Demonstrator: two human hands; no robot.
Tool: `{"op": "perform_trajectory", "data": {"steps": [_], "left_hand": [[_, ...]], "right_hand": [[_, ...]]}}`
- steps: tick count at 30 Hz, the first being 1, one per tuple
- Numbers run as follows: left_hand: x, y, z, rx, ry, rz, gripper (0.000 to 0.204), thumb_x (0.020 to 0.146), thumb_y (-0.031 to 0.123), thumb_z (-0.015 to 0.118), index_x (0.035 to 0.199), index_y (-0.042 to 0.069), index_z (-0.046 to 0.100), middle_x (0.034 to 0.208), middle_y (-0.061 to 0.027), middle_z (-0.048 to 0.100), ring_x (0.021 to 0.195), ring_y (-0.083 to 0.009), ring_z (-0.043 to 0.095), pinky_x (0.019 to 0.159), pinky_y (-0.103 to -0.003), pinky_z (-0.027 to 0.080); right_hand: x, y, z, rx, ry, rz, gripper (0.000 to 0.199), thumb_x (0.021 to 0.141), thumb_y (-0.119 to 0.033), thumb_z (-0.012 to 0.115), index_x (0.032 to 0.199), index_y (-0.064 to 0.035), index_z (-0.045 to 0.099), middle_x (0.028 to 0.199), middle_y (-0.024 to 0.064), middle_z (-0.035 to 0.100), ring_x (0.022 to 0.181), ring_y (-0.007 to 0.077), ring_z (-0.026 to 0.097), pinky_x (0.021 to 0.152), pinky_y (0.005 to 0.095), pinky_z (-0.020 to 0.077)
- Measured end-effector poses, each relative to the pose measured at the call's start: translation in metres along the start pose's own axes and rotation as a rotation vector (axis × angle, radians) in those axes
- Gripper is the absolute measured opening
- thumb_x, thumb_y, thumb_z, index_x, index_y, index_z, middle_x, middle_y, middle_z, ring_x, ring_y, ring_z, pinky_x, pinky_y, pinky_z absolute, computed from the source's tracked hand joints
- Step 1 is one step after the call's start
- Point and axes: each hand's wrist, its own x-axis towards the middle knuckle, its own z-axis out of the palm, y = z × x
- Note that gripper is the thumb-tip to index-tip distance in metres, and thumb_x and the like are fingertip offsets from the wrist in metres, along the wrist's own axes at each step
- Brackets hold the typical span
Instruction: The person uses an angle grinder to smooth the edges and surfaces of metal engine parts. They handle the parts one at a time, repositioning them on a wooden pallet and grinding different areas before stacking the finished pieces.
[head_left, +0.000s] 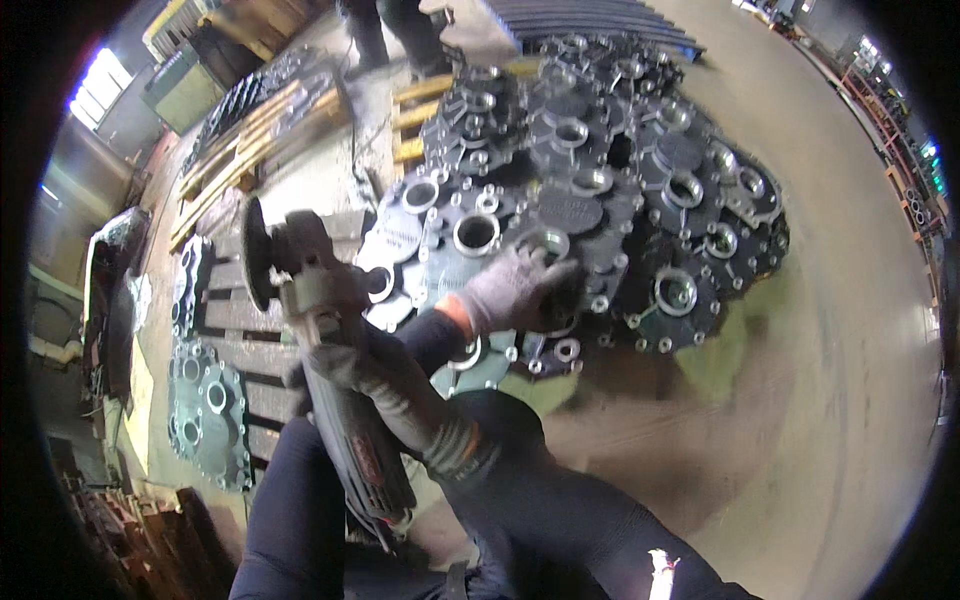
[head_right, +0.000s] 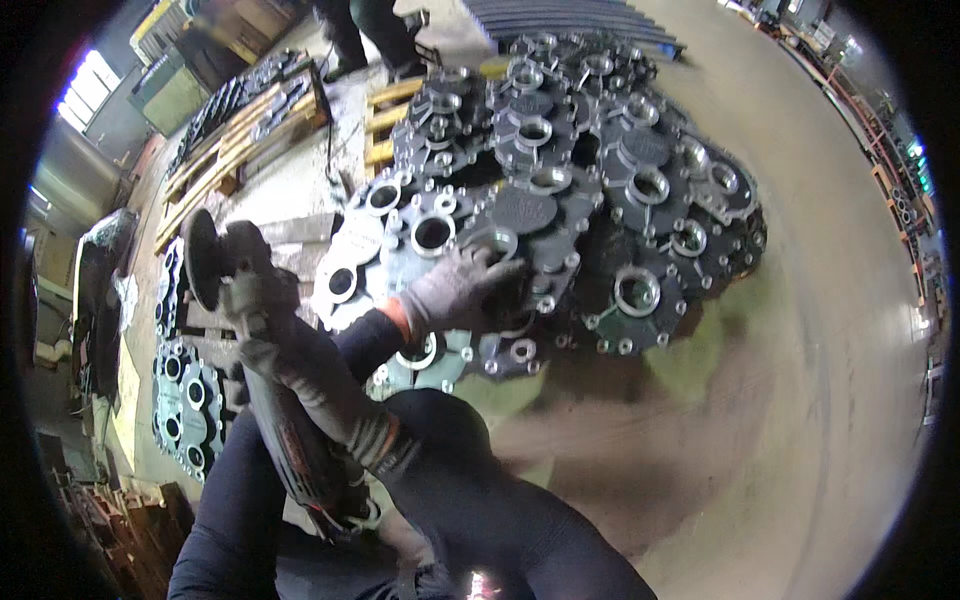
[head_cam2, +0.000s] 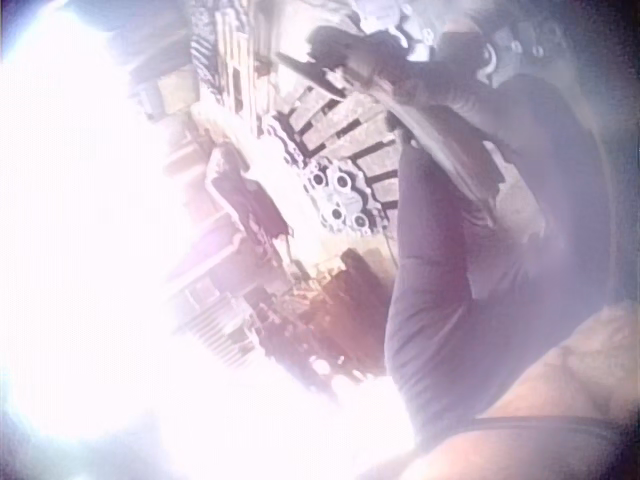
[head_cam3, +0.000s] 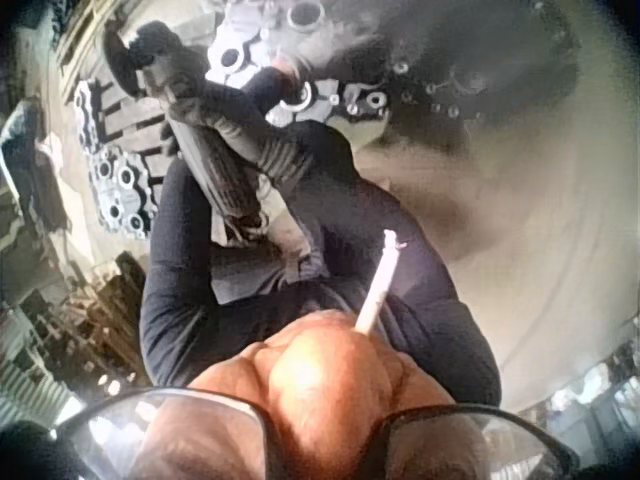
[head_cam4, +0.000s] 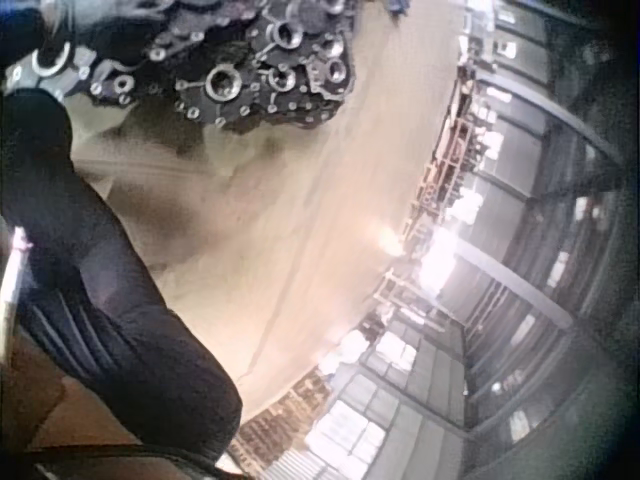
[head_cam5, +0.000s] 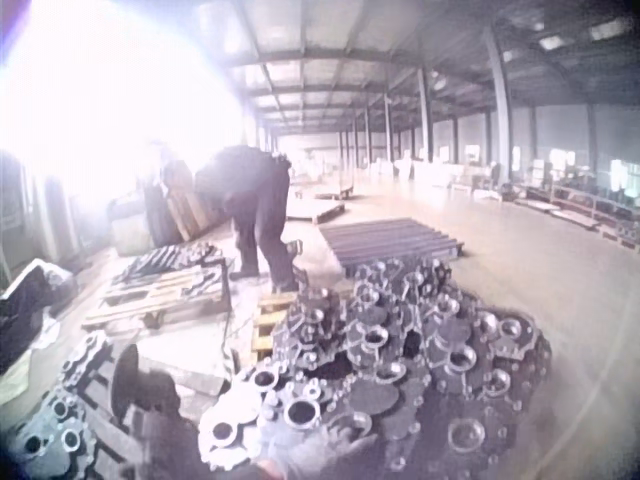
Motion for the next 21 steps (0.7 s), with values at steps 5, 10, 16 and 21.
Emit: {"op": "perform_trajectory", "data": {"steps": [5, 10, 16, 21], "left_hand": [[-0.042, -0.013, -0.031, 0.027, -0.156, -0.167, 0.082, 0.08, 0.049, 0.091, 0.152, 0.022, 0.061, 0.126, -0.0243, 0.063, 0.115, -0.0468, 0.066, 0.093, -0.056, 0.057], [-0.008, 0.006, -0.031, -0.261, -0.065, -0.144, 0.067, 0.078, 0.04, 0.092, 0.135, 0.014, 0.068, 0.114, -0.0208, 0.069, 0.109, -0.043, 0.068, 0.095, -0.054, 0.056], [-0.018, 0.006, -0.047, -0.207, 0.048, -0.144, 0.076, 0.072, 0.036, 0.097, 0.135, 0.008, 0.066, 0.119, -0.022, 0.069, 0.112, -0.0448, 0.068, 0.099, -0.053, 0.056], [0.011, 0.017, -0.015, -0.415, 0.172, -0.194, 0.083, 0.071, 0.037, 0.097, 0.138, 0.0, 0.066, 0.126, -0.0222, 0.071, 0.115, -0.0422, 0.07, 0.103, -0.049, 0.056]], "right_hand": [[0.011, 0.031, 0.053, 0.193, -0.101, 0.06, 0.041, 0.099, -0.025, 0.083, 0.128, -0.0025, 0.064, 0.105, 0.0088, 0.076, 0.087, 0.0198, 0.076, 0.08, 0.0358, 0.0627], [0.008, 0.022, 0.034, 0.107, -0.144, -0.122, 0.045, 0.097, -0.023, 0.084, 0.13, -0.0005, 0.064, 0.107, 0.0079, 0.076, 0.092, 0.0172, 0.075, 0.085, 0.0342, 0.0621], [0.015, 0.027, 0.051, 0.094, -0.205, -0.11, 0.048, 0.096, -0.024, 0.085, 0.131, 0.0007, 0.064, 0.108, 0.0061, 0.075, 0.097, 0.0137, 0.073, 0.087, 0.0326, 0.0612], [0.005, 0.009, 0.03, 0.176, -0.199, -0.026, 0.054, 0.095, -0.024, 0.086, 0.136, 0.0015, 0.062, 0.106, 0.0051, 0.073, 0.091, 0.0127, 0.072, 0.08, 0.0308, 0.0611]]}}
